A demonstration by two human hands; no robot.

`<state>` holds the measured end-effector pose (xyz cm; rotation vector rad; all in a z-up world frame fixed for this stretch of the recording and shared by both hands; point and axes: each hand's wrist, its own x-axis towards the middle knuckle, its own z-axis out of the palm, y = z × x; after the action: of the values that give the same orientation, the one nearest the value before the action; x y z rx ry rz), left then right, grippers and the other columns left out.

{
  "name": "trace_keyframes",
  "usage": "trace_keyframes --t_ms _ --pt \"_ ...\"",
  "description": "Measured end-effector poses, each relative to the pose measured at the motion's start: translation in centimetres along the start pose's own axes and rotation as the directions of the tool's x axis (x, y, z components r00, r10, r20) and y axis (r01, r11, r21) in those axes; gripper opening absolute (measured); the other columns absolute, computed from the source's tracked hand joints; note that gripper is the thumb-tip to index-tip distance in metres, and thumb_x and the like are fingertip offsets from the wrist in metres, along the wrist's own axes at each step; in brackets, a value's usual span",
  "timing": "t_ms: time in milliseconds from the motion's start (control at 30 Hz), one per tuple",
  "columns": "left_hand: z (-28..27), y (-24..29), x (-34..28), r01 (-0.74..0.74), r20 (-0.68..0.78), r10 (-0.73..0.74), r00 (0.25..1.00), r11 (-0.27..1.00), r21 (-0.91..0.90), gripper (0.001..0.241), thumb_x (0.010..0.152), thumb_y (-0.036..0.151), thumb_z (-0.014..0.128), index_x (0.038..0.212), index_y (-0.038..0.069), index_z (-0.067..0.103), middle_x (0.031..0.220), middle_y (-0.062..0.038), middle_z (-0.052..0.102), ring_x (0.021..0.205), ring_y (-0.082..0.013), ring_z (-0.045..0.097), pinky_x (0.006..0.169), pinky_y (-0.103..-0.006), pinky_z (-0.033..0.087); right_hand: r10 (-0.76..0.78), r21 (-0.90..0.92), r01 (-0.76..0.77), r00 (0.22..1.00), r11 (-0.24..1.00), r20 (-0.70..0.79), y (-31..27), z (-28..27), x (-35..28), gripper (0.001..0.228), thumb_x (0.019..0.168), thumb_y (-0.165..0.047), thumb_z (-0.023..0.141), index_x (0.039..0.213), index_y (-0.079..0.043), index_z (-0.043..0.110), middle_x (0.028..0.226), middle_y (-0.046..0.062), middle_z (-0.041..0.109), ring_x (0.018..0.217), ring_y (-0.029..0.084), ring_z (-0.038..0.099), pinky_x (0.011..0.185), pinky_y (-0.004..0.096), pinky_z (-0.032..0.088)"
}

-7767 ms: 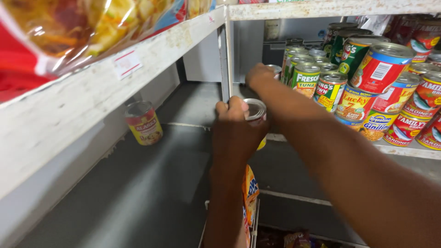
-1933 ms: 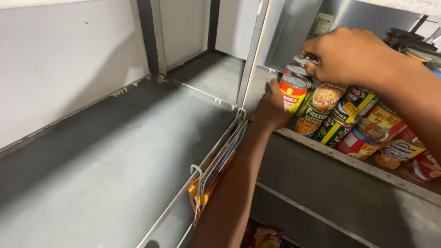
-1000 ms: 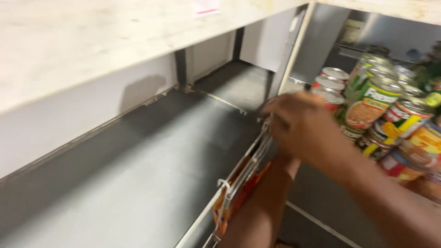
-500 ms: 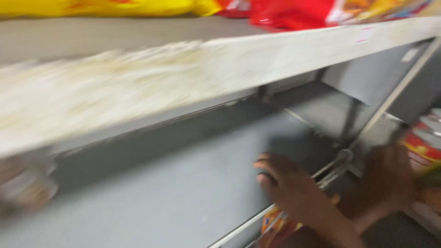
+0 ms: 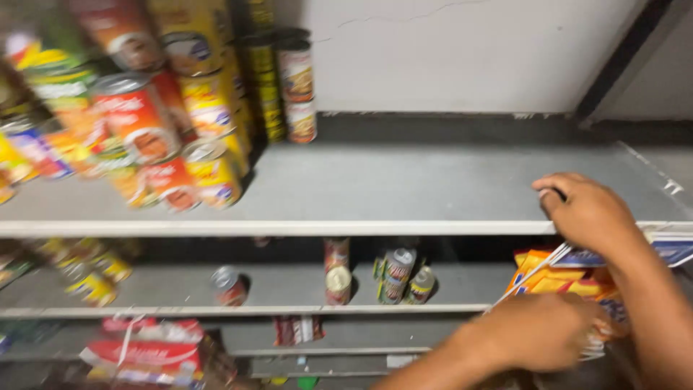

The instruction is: Organizing and rearranging various canned goods on grocery store shelves.

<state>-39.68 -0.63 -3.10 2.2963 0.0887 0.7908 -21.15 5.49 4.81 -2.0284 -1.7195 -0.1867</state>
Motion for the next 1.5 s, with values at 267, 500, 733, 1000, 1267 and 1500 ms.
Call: trace_keyframes --t_ms 267,500,733,1000,1267,1500 --pt "-14.4 7.5 -12.8 0.157 -0.492 0.004 0.871 0.946 0.285 0.039 0.095 0.011 0.059 0.132 0.0 0.059 0.124 -0.024 0.068 0.114 -0.041 0.066 0.1 -0.0465 0.054 -0.138 0.021 0.138 0.99 0.99 -0.008 4.2 2.3 1.7 0.034 0.094 -0.026 0.062 0.12 -0.01 0.076 0.125 0.018 0.071 0.113 0.038 0.066 0.098 0.045 0.051" --pt "-23.7 5.5 -16.2 0.368 -0.659 0.021 0.751 0.816 0.446 0.039 0.091 0.011 0.061 0.128 0.0 0.057 0.117 -0.02 0.068 0.113 -0.0361 0.066 0.098 -0.0473 0.053 0.014 -0.088 0.007 0.971 0.996 0.237 -6.3 1.7 3.5 0.041 0.086 -0.035 0.072 0.122 -0.014 0.076 0.115 0.019 0.079 0.107 0.037 0.075 0.097 0.045 0.057" --pt "-29.2 2.5 -15.7 0.493 -0.627 -0.159 0.762 0.77 0.404 0.037 0.09 0.011 0.061 0.126 0.002 0.058 0.12 -0.022 0.068 0.105 -0.044 0.065 0.088 -0.0521 0.053 -0.417 0.207 0.418 0.907 0.885 -0.049 -22.8 5.4 2.4 0.034 0.083 -0.023 0.072 0.112 -0.006 0.072 0.115 0.021 0.073 0.11 0.04 0.067 0.094 0.048 0.052" --pt "-32.3 -0.7 -16.6 0.409 -0.59 -0.095 0.802 0.807 0.426 0.04 0.088 0.003 0.061 0.127 0.0 0.058 0.113 -0.027 0.066 0.107 -0.0463 0.063 0.092 -0.0515 0.052 -0.362 0.434 0.387 0.921 0.814 -0.143 -31.2 7.6 6.9 0.026 0.089 -0.016 0.069 0.112 -0.003 0.071 0.089 0.016 0.075 0.077 0.024 0.073 0.073 0.038 0.057" --pt "-32.3 0.1 -16.4 0.449 -0.605 -0.11 0.789 0.775 0.445 0.038 0.091 0.005 0.058 0.129 -0.001 0.056 0.115 -0.024 0.063 0.112 -0.0424 0.06 0.096 -0.0497 0.049 -0.319 0.441 0.446 0.887 0.779 -0.333 -33.9 7.1 9.0 0.03 0.088 -0.014 0.069 0.114 0.0 0.067 0.091 0.013 0.074 0.078 0.023 0.071 0.074 0.036 0.057" --pt "-32.3 -0.4 -16.5 0.479 -0.596 -0.148 0.789 0.755 0.447 0.041 0.092 0.01 0.06 0.13 -0.002 0.054 0.117 -0.023 0.06 0.113 -0.0415 0.057 0.098 -0.0502 0.046 -0.401 0.297 0.688 0.66 0.662 -0.635 -37.3 7.7 13.2 0.063 0.085 -0.006 0.076 0.143 -0.003 0.051 0.127 0.025 0.055 0.104 0.036 0.063 0.088 0.041 0.057"
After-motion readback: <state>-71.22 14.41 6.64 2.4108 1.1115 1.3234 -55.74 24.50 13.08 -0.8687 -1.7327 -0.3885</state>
